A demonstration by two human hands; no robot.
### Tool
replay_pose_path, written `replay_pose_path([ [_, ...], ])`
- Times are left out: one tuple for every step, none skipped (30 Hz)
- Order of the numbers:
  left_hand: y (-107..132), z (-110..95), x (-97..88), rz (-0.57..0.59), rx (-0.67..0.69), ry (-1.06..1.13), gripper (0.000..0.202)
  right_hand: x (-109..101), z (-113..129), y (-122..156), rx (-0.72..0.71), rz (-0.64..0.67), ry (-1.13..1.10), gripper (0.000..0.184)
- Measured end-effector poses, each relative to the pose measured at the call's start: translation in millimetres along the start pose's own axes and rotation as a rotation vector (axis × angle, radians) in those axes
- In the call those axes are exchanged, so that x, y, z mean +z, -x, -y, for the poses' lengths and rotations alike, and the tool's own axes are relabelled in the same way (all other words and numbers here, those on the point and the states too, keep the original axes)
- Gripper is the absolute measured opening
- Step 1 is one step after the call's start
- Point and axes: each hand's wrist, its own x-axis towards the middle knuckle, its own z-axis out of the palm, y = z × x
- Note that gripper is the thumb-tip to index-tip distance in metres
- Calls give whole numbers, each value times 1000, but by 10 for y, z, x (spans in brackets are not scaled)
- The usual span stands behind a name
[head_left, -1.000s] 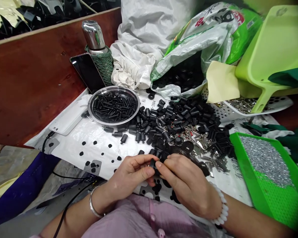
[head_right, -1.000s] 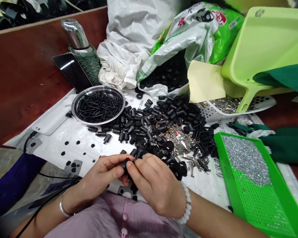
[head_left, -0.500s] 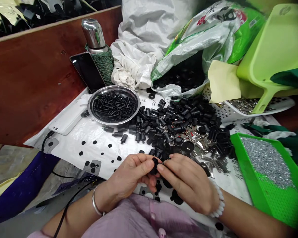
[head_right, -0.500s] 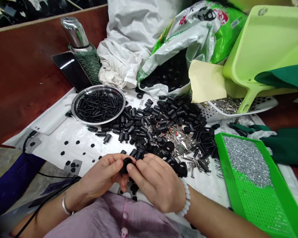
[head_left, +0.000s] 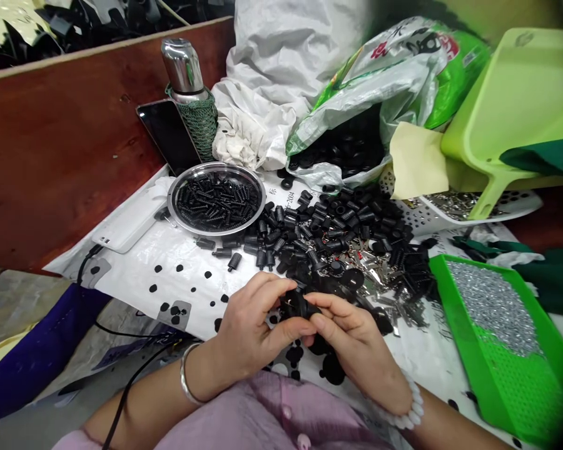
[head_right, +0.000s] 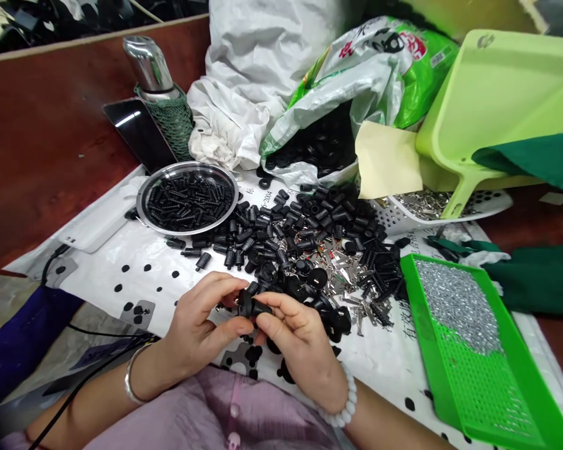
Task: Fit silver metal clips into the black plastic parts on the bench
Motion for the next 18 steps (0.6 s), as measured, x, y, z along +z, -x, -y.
replay_pose_path([
  [-7,1,14,-17,22,-10,37,13,-31,0,30,-7,-54,24],
  [-12,0,25,-23,35,-16,37,24,-56,2,52,-13,-106,25],
  [-16,-3,33,-23,46,-21,37,35,-75,6,66,-17,-159,26],
  [-16,-7,34,-17,56,-25,37,45,-86,14,77,-18,-205,27],
  [-15,-13,31,-9,68,-23,38,54,-89,25,81,-16,-242,27],
  [-11,-20,24,0,79,-16,38,60,-85,36,79,-13,-264,27],
  [-5,-29,13,8,87,-4,38,65,-77,48,72,-12,-269,26],
  [3,-37,2,17,91,11,39,69,-68,59,59,-15,-258,26],
  [11,-46,-9,26,88,28,39,71,-61,68,43,-21,-236,25],
  [21,-54,-19,32,81,46,40,73,-56,74,24,-31,-209,25],
  [30,-61,-27,37,68,61,41,74,-55,78,6,-41,-182,25],
  [39,-67,-34,38,49,75,42,76,-56,81,-8,-48,-156,25],
  [47,-71,-40,39,29,90,42,77,-58,84,-21,-54,-134,26],
  [53,-73,-45,42,10,106,42,77,-61,88,-36,-63,-112,27],
  [57,-75,-51,53,-8,125,42,76,-63,95,-53,-74,-83,27],
  [59,-77,-57,68,-24,148,40,74,-65,105,-73,-89,-43,27],
  [60,-79,-64,88,-40,174,39,70,-66,117,-95,-108,8,27],
  [59,-82,-72,107,-53,202,37,65,-67,132,-122,-128,64,26],
])
